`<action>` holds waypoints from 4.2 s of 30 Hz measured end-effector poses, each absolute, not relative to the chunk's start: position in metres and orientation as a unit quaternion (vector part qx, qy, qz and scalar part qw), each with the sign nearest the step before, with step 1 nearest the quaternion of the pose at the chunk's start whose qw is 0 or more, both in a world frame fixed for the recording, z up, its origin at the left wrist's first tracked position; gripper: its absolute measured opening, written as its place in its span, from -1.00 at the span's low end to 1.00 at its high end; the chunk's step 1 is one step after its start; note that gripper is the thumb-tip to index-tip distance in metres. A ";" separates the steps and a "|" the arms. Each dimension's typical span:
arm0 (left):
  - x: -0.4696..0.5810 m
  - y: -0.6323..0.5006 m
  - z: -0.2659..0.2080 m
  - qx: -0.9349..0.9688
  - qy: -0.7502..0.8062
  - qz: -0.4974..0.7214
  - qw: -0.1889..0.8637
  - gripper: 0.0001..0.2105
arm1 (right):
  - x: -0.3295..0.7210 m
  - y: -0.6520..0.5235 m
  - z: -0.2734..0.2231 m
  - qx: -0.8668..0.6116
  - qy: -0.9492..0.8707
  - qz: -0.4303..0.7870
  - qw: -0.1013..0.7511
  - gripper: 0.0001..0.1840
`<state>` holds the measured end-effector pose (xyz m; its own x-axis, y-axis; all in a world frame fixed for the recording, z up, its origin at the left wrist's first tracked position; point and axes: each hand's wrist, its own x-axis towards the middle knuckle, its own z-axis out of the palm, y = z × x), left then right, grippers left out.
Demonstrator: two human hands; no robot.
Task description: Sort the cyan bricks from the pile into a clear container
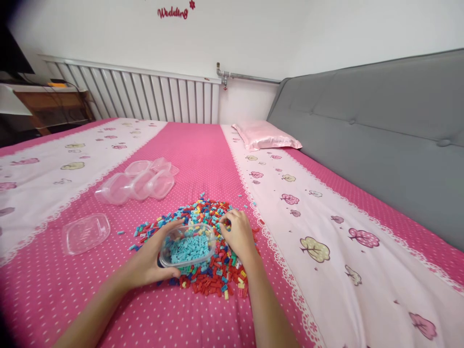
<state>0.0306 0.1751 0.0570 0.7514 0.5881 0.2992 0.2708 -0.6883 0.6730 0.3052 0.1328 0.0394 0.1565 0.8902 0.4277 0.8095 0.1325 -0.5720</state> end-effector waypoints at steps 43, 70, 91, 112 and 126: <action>0.039 0.173 0.046 0.874 0.252 0.301 0.286 -0.12 | 0.225 0.124 0.102 -0.598 -0.771 0.081 0.205 -0.84; 0.038 0.170 0.048 0.877 0.258 0.298 0.274 -0.12 | 0.216 0.123 0.107 -0.594 -0.781 0.102 0.162 -0.73; 0.034 0.173 0.051 0.862 0.256 0.298 0.320 -0.13 | 0.271 0.127 0.114 -0.567 -0.698 0.160 0.407 -0.75; 0.033 0.176 0.058 0.876 0.264 0.280 0.289 -0.25 | 0.324 0.145 0.073 -0.702 -0.655 0.184 0.213 -0.79; 0.033 0.177 0.056 0.873 0.269 0.288 0.287 -0.22 | 0.315 0.142 0.075 -0.723 -0.660 0.126 0.157 -0.77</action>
